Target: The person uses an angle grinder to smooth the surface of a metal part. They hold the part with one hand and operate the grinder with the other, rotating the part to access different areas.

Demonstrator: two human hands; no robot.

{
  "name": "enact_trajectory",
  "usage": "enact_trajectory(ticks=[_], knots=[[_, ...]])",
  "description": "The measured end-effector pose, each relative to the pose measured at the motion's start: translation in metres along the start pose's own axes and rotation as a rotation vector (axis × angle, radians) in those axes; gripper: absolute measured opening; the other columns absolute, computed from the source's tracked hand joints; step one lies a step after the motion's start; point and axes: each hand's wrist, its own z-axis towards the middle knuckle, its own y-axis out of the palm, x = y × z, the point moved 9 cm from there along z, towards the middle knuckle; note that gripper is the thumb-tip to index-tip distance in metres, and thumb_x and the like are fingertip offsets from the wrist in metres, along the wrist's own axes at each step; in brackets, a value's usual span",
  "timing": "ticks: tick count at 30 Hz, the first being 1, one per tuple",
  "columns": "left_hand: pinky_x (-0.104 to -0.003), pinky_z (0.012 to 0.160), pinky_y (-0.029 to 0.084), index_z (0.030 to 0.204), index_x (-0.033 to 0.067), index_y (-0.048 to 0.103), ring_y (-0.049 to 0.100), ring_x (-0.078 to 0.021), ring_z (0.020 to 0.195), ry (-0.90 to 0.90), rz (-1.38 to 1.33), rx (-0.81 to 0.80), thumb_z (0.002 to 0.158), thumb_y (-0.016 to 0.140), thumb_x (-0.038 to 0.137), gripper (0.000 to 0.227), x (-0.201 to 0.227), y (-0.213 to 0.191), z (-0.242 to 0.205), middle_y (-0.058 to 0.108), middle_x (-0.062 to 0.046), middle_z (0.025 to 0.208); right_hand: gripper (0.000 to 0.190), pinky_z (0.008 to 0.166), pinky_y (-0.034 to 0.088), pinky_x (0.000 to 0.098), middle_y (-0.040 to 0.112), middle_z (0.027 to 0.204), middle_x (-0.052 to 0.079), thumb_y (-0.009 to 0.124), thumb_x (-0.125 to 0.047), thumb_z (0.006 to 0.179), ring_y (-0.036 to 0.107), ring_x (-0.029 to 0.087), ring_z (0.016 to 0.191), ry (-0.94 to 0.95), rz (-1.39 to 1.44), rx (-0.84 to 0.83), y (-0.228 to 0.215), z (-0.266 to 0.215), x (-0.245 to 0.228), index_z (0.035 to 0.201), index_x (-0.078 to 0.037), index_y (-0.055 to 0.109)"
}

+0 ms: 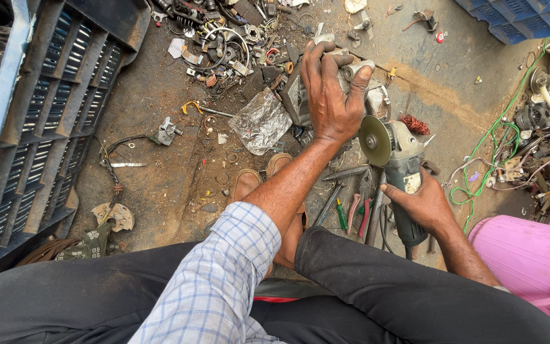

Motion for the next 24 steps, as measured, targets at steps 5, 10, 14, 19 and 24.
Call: enact_trajectory(ticks=[5, 10, 14, 19, 24], knots=[[-0.063, 0.128, 0.027, 0.113, 0.0054, 0.061, 0.028, -0.0418, 0.156, -0.011, -0.01, -0.003, 0.104, 0.053, 0.055, 0.051, -0.001, 0.0, -0.001, 0.044, -0.018, 0.144, 0.069, 0.063, 0.064, 0.0439, 0.074, 0.091, 0.024, 0.083, -0.032, 0.079, 0.076, 0.029, 0.07, 0.016, -0.029, 0.005, -0.001, -0.001, 0.001, 0.13, 0.005, 0.055], [-0.063, 0.129, 0.027, 0.113, 0.0054, 0.061, 0.028, -0.0408, 0.156, -0.011, -0.006, -0.008, 0.105, 0.054, 0.054, 0.05, 0.0, -0.001, -0.001, 0.044, -0.017, 0.144, 0.065, 0.064, 0.064, 0.0435, 0.075, 0.092, 0.022, 0.084, -0.031, 0.079, 0.076, 0.027, 0.071, -0.024, 0.001, -0.003, -0.001, -0.002, -0.001, 0.126, 0.005, 0.058], [-0.063, 0.128, 0.027, 0.114, 0.0057, 0.06, 0.028, -0.0412, 0.156, 0.001, -0.02, -0.005, 0.105, 0.055, 0.052, 0.048, 0.002, -0.002, 0.001, 0.044, -0.017, 0.144, 0.066, 0.062, 0.064, 0.0451, 0.075, 0.091, 0.022, 0.083, -0.03, 0.078, 0.076, 0.029, 0.07, 0.009, 0.006, -0.02, 0.002, -0.002, 0.004, 0.129, 0.003, 0.057], [-0.064, 0.129, 0.027, 0.114, 0.0059, 0.06, 0.028, -0.0417, 0.156, -0.013, -0.018, -0.004, 0.105, 0.055, 0.054, 0.05, -0.001, -0.001, -0.001, 0.044, -0.017, 0.144, 0.077, 0.066, 0.064, 0.0449, 0.074, 0.093, 0.021, 0.084, -0.033, 0.075, 0.076, 0.029, 0.07, -0.011, 0.012, 0.001, 0.004, -0.001, 0.01, 0.137, 0.0, 0.053], [-0.062, 0.128, 0.029, 0.11, 0.0071, 0.061, 0.031, -0.0373, 0.15, -0.014, 0.01, 0.024, 0.104, 0.054, 0.055, 0.049, -0.009, 0.002, 0.001, 0.045, -0.015, 0.144, 0.072, 0.073, 0.063, 0.0419, 0.073, 0.1, 0.018, 0.087, -0.034, 0.074, 0.075, 0.026, 0.081, -0.074, 0.137, 0.06, -0.006, -0.005, 0.016, 0.129, 0.003, 0.057]])
